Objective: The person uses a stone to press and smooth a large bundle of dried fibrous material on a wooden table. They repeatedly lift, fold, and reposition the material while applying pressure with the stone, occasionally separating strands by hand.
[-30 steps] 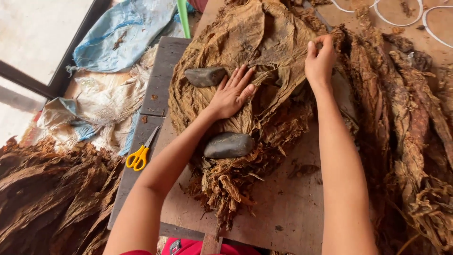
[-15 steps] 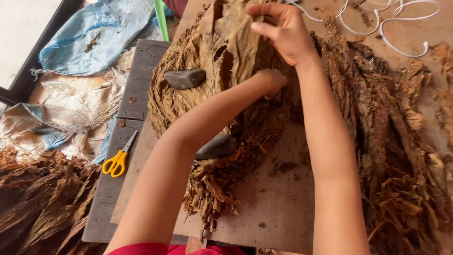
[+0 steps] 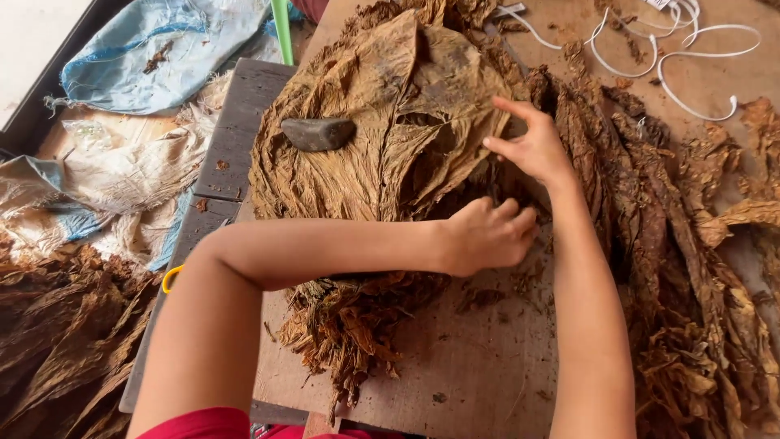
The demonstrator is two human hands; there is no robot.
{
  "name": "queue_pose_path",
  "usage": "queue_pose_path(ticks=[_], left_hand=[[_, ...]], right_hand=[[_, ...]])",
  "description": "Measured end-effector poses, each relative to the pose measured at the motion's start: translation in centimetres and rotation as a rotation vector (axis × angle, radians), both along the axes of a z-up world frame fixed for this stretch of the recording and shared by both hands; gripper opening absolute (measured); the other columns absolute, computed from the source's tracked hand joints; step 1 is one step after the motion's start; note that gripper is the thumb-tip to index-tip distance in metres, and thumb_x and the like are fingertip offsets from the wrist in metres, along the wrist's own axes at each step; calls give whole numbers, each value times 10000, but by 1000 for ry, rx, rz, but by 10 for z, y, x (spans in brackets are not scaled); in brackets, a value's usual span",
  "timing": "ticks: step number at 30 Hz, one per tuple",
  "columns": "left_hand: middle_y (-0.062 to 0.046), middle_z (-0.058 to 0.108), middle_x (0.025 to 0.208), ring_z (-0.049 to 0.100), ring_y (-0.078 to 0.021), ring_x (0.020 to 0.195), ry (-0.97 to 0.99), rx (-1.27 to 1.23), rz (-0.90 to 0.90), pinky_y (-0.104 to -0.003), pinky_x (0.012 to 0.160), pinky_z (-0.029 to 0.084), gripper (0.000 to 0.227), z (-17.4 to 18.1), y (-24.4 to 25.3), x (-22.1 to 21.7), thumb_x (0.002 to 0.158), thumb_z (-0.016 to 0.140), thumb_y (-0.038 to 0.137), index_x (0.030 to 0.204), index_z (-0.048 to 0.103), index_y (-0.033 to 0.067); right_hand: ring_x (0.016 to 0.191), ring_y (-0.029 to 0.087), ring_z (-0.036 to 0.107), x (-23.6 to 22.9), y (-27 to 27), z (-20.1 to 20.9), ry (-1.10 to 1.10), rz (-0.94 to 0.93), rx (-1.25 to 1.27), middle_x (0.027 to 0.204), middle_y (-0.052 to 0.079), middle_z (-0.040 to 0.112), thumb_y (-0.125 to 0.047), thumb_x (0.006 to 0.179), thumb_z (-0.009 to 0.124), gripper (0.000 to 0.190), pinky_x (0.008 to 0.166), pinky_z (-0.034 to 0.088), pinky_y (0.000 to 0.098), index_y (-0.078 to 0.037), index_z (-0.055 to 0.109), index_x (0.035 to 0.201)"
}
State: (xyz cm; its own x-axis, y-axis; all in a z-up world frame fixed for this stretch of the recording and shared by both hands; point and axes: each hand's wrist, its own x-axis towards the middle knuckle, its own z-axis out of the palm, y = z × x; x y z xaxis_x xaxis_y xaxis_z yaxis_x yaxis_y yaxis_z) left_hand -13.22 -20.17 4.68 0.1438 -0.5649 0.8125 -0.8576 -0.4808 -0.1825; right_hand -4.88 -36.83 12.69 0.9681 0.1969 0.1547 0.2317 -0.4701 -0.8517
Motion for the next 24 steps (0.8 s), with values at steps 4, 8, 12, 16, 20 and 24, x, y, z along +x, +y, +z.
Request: queue_pose_path(ticks=[4,8,12,16,20,24], left_hand=[[-249,678,1484,769,-460,1216,655,820,-195,-615,871,717,608,152,78,-24,858,873,79,1435,702,-10],[-158,815,1260,825,-383,1100,1007,791,-82,-548,883,727,472,184,107,21,994,939,275,1362,731,67],[-211,807,1238,818,-425,1120,958,639,-61,-546,874,726,520,147,117,91,944,964,240,1368,727,55],[-180,847,1210,840,-372,1071,1118,586,-183,-494,928,720,596,120,105,118,902,1003,291,1397,763,62],[-123,859,1169,839,-346,1096,1006,706,-253,-501,1010,700,520,89,75,114,878,1014,307,1321,799,139],[-166,833,1277,794,-382,1250,760,794,-227,-519,1133,646,665,26,54,119,808,1038,398,1336,756,108]], right_hand=[[1000,297,773,-8,-28,-45,122,12,121,1743,133,473,17,945,927,866,677,695,237,-114,566,1722],[992,194,790,-13,-48,-68,219,113,193,1855,20,438,144,901,818,964,744,695,196,-238,550,1744],[881,177,796,-20,-56,-63,216,138,159,1873,167,393,66,882,889,1012,698,684,216,-218,502,1773],[1081,199,763,-29,-49,-52,257,119,74,1868,122,418,40,815,946,1080,785,652,238,-236,517,1767],[1133,273,768,-40,-32,-39,300,65,-99,1876,122,413,83,837,947,1111,957,645,443,-236,493,1799],[1582,498,523,-53,-2,-21,347,71,-275,1881,158,375,245,848,800,1172,1153,564,597,-267,437,1838]])
